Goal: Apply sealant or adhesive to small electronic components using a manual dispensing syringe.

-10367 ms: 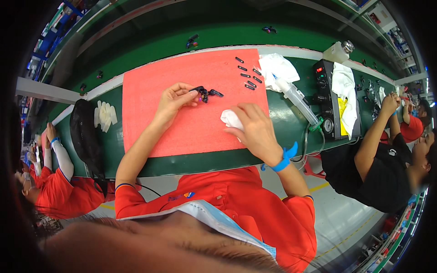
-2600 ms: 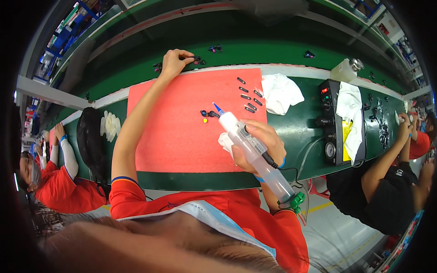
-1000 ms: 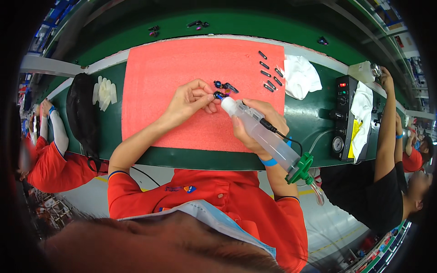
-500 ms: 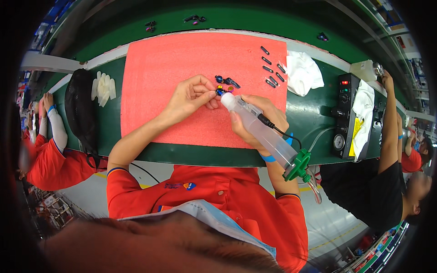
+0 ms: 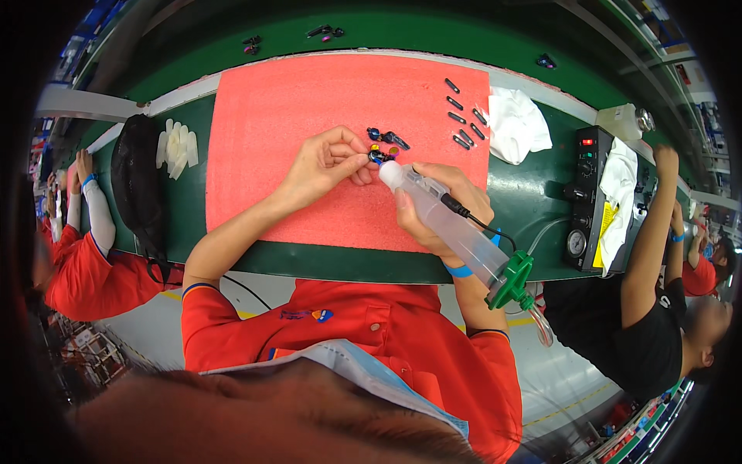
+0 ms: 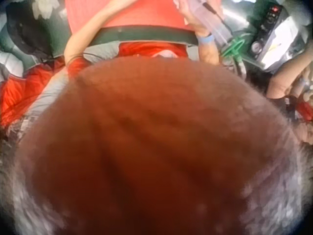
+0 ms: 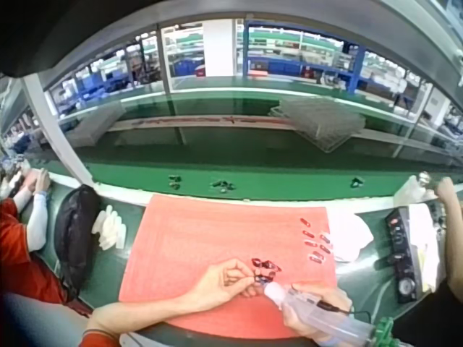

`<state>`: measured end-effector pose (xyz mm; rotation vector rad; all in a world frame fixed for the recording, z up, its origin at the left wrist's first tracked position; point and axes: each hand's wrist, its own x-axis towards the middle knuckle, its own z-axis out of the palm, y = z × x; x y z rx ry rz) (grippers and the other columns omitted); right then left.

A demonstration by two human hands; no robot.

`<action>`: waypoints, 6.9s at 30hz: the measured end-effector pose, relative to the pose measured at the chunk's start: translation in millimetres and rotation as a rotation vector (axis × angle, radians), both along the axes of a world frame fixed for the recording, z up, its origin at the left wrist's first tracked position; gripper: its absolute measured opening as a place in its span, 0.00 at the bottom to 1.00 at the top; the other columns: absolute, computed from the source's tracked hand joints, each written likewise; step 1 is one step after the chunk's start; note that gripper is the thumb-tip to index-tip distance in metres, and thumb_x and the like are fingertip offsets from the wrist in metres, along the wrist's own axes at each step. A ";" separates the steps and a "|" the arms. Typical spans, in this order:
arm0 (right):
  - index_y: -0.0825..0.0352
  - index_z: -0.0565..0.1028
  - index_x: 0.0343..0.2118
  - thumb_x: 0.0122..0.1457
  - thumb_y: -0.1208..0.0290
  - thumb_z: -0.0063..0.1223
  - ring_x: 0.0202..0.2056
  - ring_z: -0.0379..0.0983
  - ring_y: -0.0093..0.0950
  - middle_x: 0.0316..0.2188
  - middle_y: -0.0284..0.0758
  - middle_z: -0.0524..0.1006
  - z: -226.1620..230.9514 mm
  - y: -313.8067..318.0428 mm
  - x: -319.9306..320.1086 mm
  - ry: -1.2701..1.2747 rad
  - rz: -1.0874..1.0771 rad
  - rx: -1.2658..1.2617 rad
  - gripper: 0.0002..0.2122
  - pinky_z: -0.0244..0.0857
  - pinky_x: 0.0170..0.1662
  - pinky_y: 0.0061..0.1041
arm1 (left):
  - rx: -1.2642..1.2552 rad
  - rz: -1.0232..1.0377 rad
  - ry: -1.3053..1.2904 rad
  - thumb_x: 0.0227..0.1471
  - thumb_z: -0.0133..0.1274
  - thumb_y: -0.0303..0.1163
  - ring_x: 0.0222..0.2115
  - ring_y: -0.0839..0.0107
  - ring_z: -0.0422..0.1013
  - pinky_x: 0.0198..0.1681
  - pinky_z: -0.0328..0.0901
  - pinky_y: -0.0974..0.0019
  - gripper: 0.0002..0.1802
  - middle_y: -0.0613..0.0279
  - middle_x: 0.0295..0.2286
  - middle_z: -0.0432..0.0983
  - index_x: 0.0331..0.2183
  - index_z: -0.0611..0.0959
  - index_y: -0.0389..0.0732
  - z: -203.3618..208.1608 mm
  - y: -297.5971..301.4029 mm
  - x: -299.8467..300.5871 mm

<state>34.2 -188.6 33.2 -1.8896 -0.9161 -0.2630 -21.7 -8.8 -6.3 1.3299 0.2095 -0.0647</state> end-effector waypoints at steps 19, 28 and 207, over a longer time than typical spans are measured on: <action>0.71 0.64 0.34 0.39 0.69 0.55 0.28 0.70 0.33 0.27 0.45 0.71 -14.6 -13.9 5.2 0.085 0.116 0.432 0.19 0.65 0.32 0.25 | 0.040 -0.203 -0.001 0.47 0.43 0.22 0.30 0.71 0.71 0.33 0.66 0.73 0.11 0.54 0.28 0.72 0.36 0.71 0.30 2.8 18.4 5.5; 0.71 0.67 0.31 0.37 0.73 0.56 0.27 0.72 0.33 0.24 0.45 0.73 -3.8 -3.8 4.2 -0.106 0.202 0.133 0.16 0.67 0.30 0.24 | 0.045 -0.168 0.059 0.47 0.43 0.23 0.30 0.73 0.71 0.33 0.66 0.74 0.11 0.56 0.28 0.72 0.36 0.71 0.30 4.0 17.3 5.3; 0.70 0.70 0.31 0.37 0.73 0.58 0.26 0.72 0.28 0.25 0.39 0.74 -8.0 4.1 0.5 0.010 0.034 0.055 0.15 0.66 0.30 0.21 | -0.024 0.140 0.072 0.42 0.51 0.21 0.23 0.72 0.72 0.26 0.68 0.74 0.06 0.53 0.22 0.72 0.26 0.72 0.30 1.9 6.4 5.7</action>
